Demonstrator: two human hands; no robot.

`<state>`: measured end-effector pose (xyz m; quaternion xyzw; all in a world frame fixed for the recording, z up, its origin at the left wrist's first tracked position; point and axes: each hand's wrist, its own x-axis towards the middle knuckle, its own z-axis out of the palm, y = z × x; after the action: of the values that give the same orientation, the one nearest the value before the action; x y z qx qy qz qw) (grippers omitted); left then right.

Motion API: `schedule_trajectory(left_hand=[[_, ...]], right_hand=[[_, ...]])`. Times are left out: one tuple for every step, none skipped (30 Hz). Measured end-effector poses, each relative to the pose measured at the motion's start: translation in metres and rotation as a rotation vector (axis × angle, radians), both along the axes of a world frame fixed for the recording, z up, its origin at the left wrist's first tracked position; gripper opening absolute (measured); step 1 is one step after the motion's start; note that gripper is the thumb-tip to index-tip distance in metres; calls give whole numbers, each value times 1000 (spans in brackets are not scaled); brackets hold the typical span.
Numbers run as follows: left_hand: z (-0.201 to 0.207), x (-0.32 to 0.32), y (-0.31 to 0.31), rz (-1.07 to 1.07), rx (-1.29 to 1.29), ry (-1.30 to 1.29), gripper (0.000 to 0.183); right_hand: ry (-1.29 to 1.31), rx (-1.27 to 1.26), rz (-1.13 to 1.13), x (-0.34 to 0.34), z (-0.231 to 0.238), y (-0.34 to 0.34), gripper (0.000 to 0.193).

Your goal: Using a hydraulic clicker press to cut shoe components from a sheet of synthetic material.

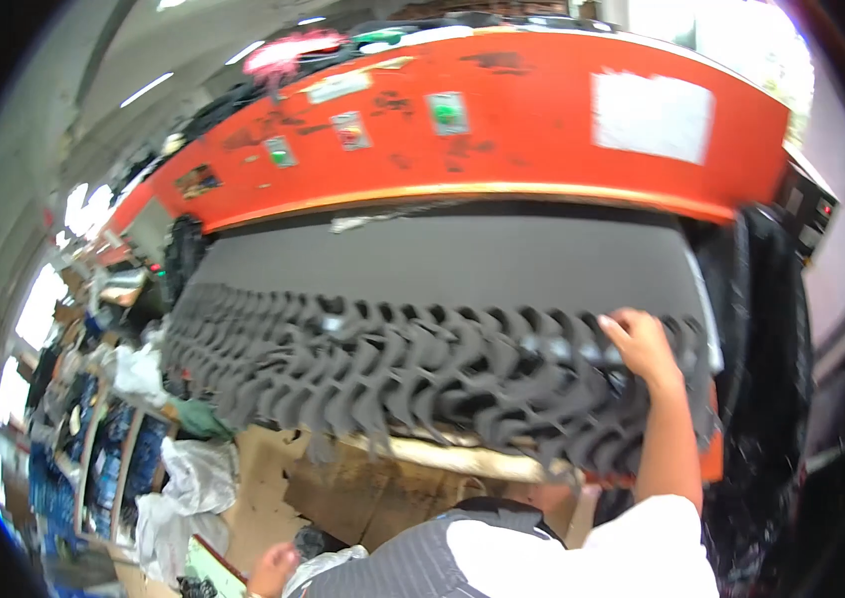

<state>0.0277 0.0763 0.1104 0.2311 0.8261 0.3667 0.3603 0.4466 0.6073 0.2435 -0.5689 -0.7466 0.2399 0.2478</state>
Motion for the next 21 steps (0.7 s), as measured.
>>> schedule_trajectory(left_hand=[[33,-15,35,4,-19,-43,40],[54,-29,50,30,47,-16,37],[80,-39,73,41,96,16,36],[105,-50,95,51,142,53,35],[115,-67,109,73,202,46,34],[120,-86,123,90,260,38,33],[128,-103,143,86,280,57,33],[134,-118,161,85,298,79,33],[133,-136,178,102,324,72,33],[130,-153,200,108,353,56,33],[129,-168,224,131,396,18,33],[126,-188,240,105,409,44,33],[122,-203,261,125,452,30,32],[115,-223,279,162,507,-16,32],[108,-241,302,150,503,40,31],[104,-259,325,101,456,158,30],[90,-290,337,87,380,363,28],[89,-297,365,62,365,510,27],[83,-312,385,70,365,609,28],[77,-330,398,65,346,700,29],[73,-344,415,89,256,722,33]], right_hand=[[-139,-143,-33,-5,6,4,45],[-217,-158,-28,-21,0,11,48],[-302,-166,-32,-36,-5,16,52],[-416,-148,-59,-56,-3,17,53],[-530,-120,-95,-73,1,17,54],[-623,-118,-102,-84,-2,22,56],[-717,-123,-123,-90,-8,25,58],[-747,-125,-121,-94,-8,29,57],[-780,-129,-122,-95,-8,33,57],[-787,-139,-138,-91,-5,36,56],[-794,-153,-158,-86,-6,39,55],[-793,-157,-144,-85,-10,39,55],[-812,-133,-164,-83,-11,37,53],[-825,-104,-180,-82,-13,35,51],[-832,-100,-177,-79,-20,35,51],[-806,-68,-192,-77,-26,32,48],[-770,-32,-194,-81,-29,30,46],[-755,-48,-202,-83,-29,28,43],[-765,-50,-216,-87,-31,30,43],[-697,-47,-166,-87,-34,29,42],[-635,-45,-126,-84,-40,28,41]])
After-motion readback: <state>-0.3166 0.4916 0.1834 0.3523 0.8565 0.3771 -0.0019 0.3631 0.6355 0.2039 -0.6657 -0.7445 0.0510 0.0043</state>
